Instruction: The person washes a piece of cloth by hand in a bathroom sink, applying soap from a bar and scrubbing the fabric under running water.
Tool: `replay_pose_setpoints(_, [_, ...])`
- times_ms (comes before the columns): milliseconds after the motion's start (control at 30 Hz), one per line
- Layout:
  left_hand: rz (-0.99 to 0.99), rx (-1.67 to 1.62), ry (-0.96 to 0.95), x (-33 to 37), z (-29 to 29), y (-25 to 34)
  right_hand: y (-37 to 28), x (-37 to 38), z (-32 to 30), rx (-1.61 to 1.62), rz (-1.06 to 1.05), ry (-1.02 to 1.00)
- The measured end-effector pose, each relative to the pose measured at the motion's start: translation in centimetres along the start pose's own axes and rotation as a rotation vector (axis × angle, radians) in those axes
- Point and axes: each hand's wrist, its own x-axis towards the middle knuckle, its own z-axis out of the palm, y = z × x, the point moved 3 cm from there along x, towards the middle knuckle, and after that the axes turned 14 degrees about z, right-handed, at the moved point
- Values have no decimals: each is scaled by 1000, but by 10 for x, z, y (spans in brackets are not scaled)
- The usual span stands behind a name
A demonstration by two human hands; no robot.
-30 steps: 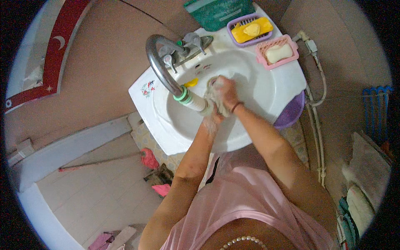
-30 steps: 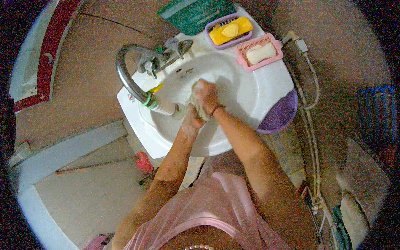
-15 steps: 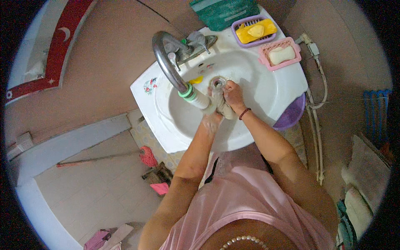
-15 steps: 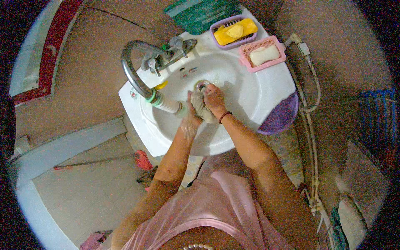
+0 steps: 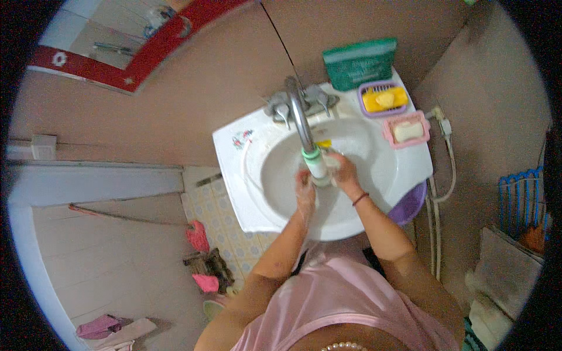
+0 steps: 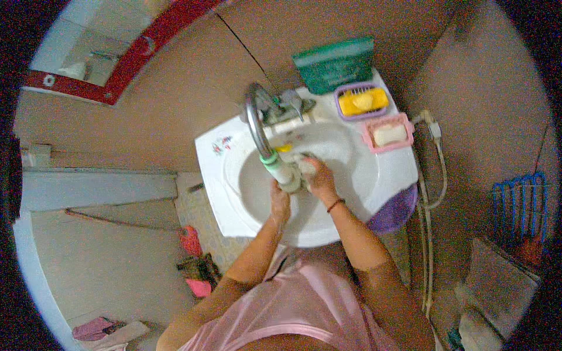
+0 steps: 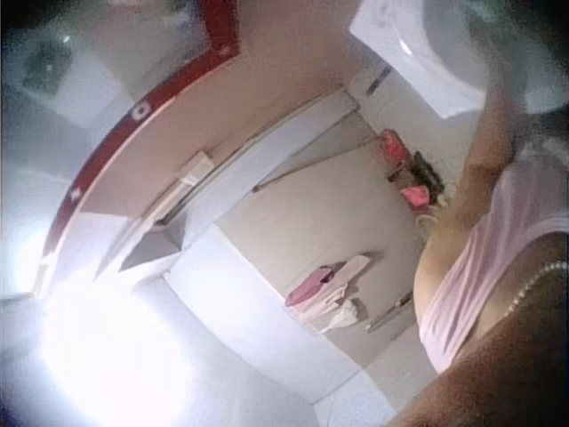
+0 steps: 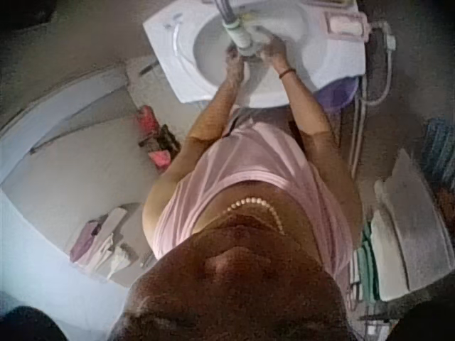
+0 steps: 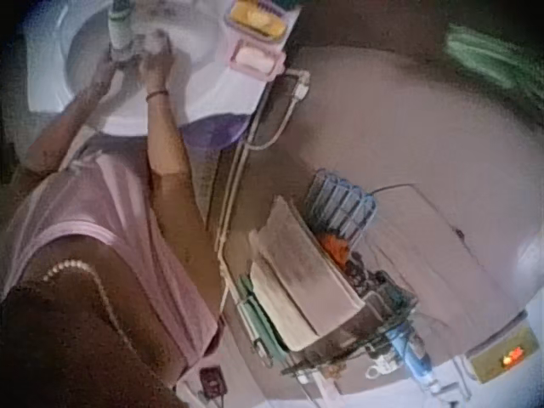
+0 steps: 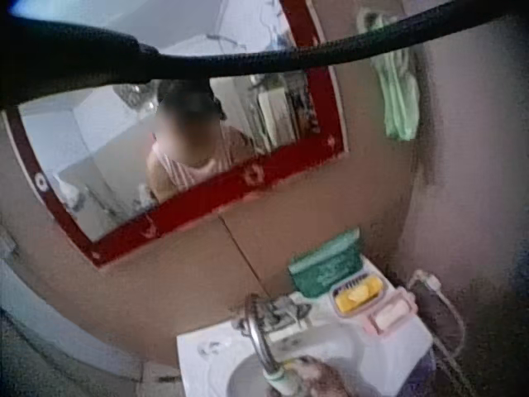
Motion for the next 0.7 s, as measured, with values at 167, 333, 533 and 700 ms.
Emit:
replay_pose_setpoints(167, [-837, -784, -64, 4, 23, 50, -49, -47, 33, -382, 11, -40])
replay_pose_setpoints(333, [-677, -762, -118, 9, 2, 22, -85, -57, 43, -366, -127, 7])
replay_pose_setpoints(533, [-477, -580, -84, 11, 15, -2, -17, -21, 29, -276, 88, 191])
replay_pose_setpoints(700, [-560, -808, -196, 17, 6, -13, 66, -23, 101, -92, 31, 94])
